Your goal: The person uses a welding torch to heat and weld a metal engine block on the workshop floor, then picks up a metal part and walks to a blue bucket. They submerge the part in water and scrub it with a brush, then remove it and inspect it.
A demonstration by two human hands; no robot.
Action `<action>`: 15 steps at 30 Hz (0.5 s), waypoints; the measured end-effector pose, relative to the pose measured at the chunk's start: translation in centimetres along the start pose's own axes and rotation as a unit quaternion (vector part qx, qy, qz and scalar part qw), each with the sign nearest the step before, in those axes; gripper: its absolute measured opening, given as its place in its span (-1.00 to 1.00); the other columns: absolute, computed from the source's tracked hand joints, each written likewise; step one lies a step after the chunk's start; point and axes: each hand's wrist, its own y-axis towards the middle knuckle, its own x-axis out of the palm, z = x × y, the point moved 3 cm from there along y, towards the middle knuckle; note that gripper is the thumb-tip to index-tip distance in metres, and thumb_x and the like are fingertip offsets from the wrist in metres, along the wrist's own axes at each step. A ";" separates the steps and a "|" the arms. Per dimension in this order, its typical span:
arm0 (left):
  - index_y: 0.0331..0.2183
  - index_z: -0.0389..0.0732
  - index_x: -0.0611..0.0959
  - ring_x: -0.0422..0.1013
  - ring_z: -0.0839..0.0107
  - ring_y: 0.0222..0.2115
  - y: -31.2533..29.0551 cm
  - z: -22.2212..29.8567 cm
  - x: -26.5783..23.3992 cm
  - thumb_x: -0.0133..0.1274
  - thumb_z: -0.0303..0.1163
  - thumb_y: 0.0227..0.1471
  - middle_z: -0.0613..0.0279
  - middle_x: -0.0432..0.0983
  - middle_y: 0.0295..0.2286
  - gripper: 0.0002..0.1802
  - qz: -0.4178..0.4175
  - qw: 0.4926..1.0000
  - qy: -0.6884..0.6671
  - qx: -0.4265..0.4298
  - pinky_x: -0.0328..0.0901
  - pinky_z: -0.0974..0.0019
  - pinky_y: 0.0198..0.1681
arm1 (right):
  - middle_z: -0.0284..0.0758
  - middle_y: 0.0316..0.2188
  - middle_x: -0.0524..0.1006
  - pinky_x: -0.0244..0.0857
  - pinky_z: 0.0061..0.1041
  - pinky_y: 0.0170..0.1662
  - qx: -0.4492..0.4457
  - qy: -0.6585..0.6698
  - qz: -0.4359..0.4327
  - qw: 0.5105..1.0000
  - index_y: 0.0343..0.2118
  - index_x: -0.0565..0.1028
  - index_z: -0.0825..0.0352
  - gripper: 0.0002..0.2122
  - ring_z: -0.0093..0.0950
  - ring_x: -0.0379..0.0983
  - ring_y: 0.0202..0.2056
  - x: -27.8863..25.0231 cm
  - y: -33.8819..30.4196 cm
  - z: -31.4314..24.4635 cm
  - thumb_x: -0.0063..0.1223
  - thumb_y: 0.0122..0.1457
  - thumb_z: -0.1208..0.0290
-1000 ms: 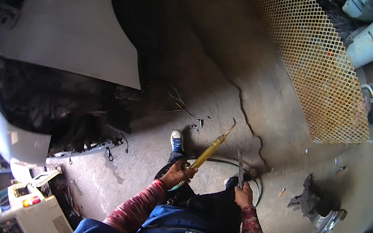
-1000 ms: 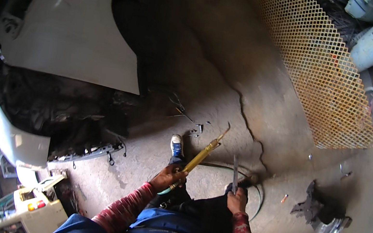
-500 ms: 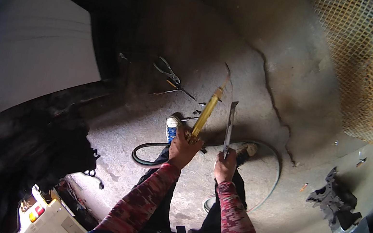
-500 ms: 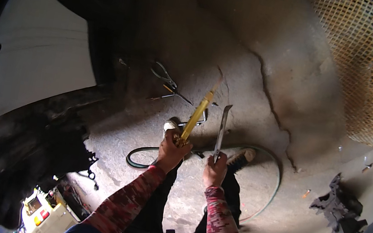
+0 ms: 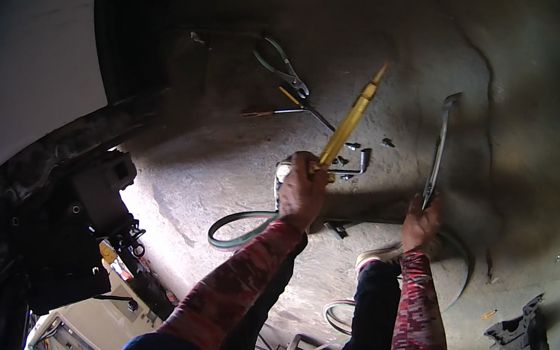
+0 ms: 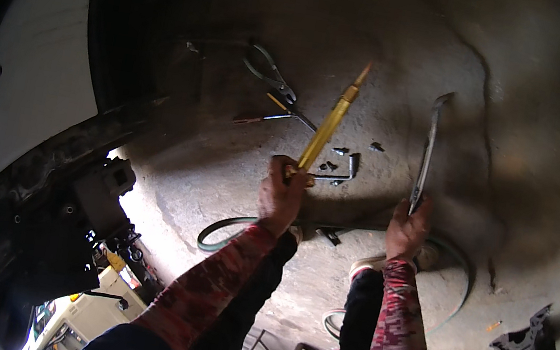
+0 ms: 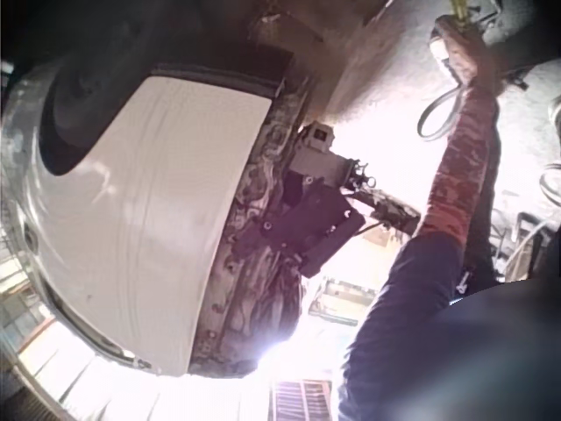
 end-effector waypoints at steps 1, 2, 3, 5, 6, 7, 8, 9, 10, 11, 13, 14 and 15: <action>-0.17 -0.10 0.44 0.55 -0.07 -0.40 0.6 -0.6 -1.5 0.09 -0.27 0.13 -0.03 0.57 -0.42 -0.74 0.011 1.000 0.006 -0.003 0.39 -0.01 -0.35 | -0.06 -0.29 0.54 0.35 -0.23 -0.13 0.022 0.021 -0.024 0.999 -0.04 0.38 0.38 -0.74 -0.09 0.51 -0.26 0.4 0.5 0.0 0.04 0.22 0.46; -0.18 -0.11 0.44 0.55 -0.05 -0.42 1.0 -1.1 -3.1 0.09 -0.29 0.13 -0.02 0.57 -0.44 -0.75 0.025 1.000 0.008 -0.006 0.39 0.01 -0.37 | -0.06 -0.28 0.54 0.35 -0.23 -0.12 0.023 0.021 -0.032 0.999 -0.03 0.37 0.37 -0.72 -0.09 0.50 -0.26 0.6 0.7 -0.3 0.04 0.22 0.47; -0.18 -0.11 0.45 0.55 -0.05 -0.42 0.9 -1.2 -4.6 0.10 -0.30 0.13 -0.02 0.57 -0.45 -0.76 0.045 0.999 -0.005 0.005 0.40 0.01 -0.39 | -0.06 -0.27 0.54 0.34 -0.23 -0.11 0.014 0.031 -0.034 0.999 -0.02 0.36 0.37 -0.71 -0.10 0.50 -0.25 0.6 1.1 -0.9 0.04 0.22 0.47; -0.20 -0.16 0.45 0.57 0.03 -0.44 0.3 -1.1 -7.0 0.09 -0.32 0.14 0.00 0.57 -0.47 -0.78 0.040 0.998 -0.012 -0.045 0.40 0.05 -0.40 | -0.04 -0.16 0.49 0.29 -0.26 -0.01 0.068 0.019 -0.081 0.994 0.08 0.32 0.38 -0.61 -0.13 0.45 -0.12 0.8 1.2 -2.4 0.06 0.22 0.42; -0.21 -0.18 0.45 0.57 0.08 -0.45 -0.6 -0.3 -7.7 0.08 -0.32 0.15 0.02 0.56 -0.48 -0.78 0.022 0.999 -0.036 -0.014 0.40 0.08 -0.40 | -0.04 -0.14 0.48 0.26 -0.26 0.02 0.010 -0.035 -0.072 0.997 0.09 0.31 0.39 -0.58 -0.14 0.43 -0.08 0.6 0.9 -4.0 0.08 0.22 0.37; -0.22 -0.20 0.46 0.56 0.14 -0.45 -1.5 0.5 -8.4 0.06 -0.31 0.17 0.04 0.56 -0.48 -0.79 -0.007 0.998 -0.058 -0.020 0.40 0.11 -0.40 | -0.05 -0.11 0.47 0.24 -0.26 0.05 -0.033 -0.083 -0.059 0.994 0.11 0.31 0.39 -0.55 -0.16 0.41 -0.03 0.6 0.4 -6.0 0.11 0.22 0.32; -0.22 -0.22 0.46 0.56 0.19 -0.45 -2.3 1.6 -9.0 0.04 -0.31 0.18 0.06 0.55 -0.48 -0.79 -0.033 0.995 -0.086 -0.024 0.39 0.14 -0.40 | -0.05 -0.09 0.46 0.22 -0.27 0.08 -0.079 -0.130 -0.045 0.987 0.13 0.30 0.40 -0.51 -0.17 0.39 0.01 0.8 -0.1 -8.2 0.13 0.21 0.27; -0.21 -0.25 0.48 0.53 0.28 -0.43 -3.2 2.9 -9.1 0.01 -0.28 0.21 0.08 0.55 -0.46 -0.77 -0.066 0.990 -0.127 -0.006 0.38 0.20 -0.38 | -0.08 -0.07 0.45 0.17 -0.23 0.12 -0.001 0.003 -0.109 0.994 0.16 0.28 0.40 -0.47 -0.19 0.35 0.06 1.1 -0.9 -10.0 0.14 0.22 0.22; -0.20 -0.28 0.49 0.50 0.36 -0.40 -4.2 4.0 -9.0 -0.03 -0.25 0.24 0.11 0.54 -0.43 -0.73 -0.099 0.980 -0.171 0.010 0.37 0.26 -0.36 | -0.13 -0.08 0.44 0.20 -0.22 0.11 0.071 0.107 -0.180 0.975 0.16 0.29 0.38 -0.47 -0.22 0.35 0.06 0.9 -2.0 -11.7 0.14 0.23 0.21; -0.18 -0.29 0.51 0.47 0.39 -0.36 -5.5 4.9 -8.8 -0.05 -0.23 0.26 0.10 0.53 -0.41 -0.71 -0.151 0.970 -0.188 0.011 0.36 0.30 -0.29 | -0.18 -0.08 0.44 0.22 -0.22 0.10 0.158 0.265 -0.226 0.924 0.15 0.29 0.37 -0.48 -0.26 0.35 0.06 0.7 -3.2 -13.4 0.14 0.24 0.19; -0.11 -0.31 0.54 0.43 0.39 -0.22 -6.5 5.7 -8.2 -0.15 -0.22 0.33 0.08 0.52 -0.33 -0.65 -0.259 0.949 -0.165 0.071 0.31 0.33 -0.10 | -0.31 -0.19 0.44 0.38 -0.30 -0.10 0.328 0.440 -0.224 0.805 0.06 0.34 0.28 -0.62 -0.41 0.42 -0.08 -1.5 -4.8 -15.6 0.12 0.26 0.26; -0.08 -0.27 0.59 0.44 0.42 -0.23 -6.5 4.9 -7.8 -0.24 -0.06 0.37 0.18 0.58 -0.25 -0.50 -0.383 0.889 -0.249 -0.016 0.29 0.36 -0.16 | -0.37 -0.26 0.44 0.45 -0.37 -0.22 0.379 0.513 -0.181 0.748 0.01 0.36 0.23 -0.69 -0.50 0.45 -0.17 -2.7 -5.3 -16.4 0.11 0.27 0.29; -0.08 -0.25 0.60 0.44 0.41 -0.22 -3.8 3.4 -7.0 -0.25 -0.06 0.37 0.19 0.58 -0.27 -0.50 -0.343 0.902 -0.263 0.004 0.29 0.35 -0.17 | -0.42 -0.33 0.42 0.45 -0.44 -0.31 0.426 0.503 -0.123 0.742 -0.03 0.36 0.19 -0.73 -0.56 0.44 -0.27 -4.5 -5.5 -16.4 0.11 0.27 0.31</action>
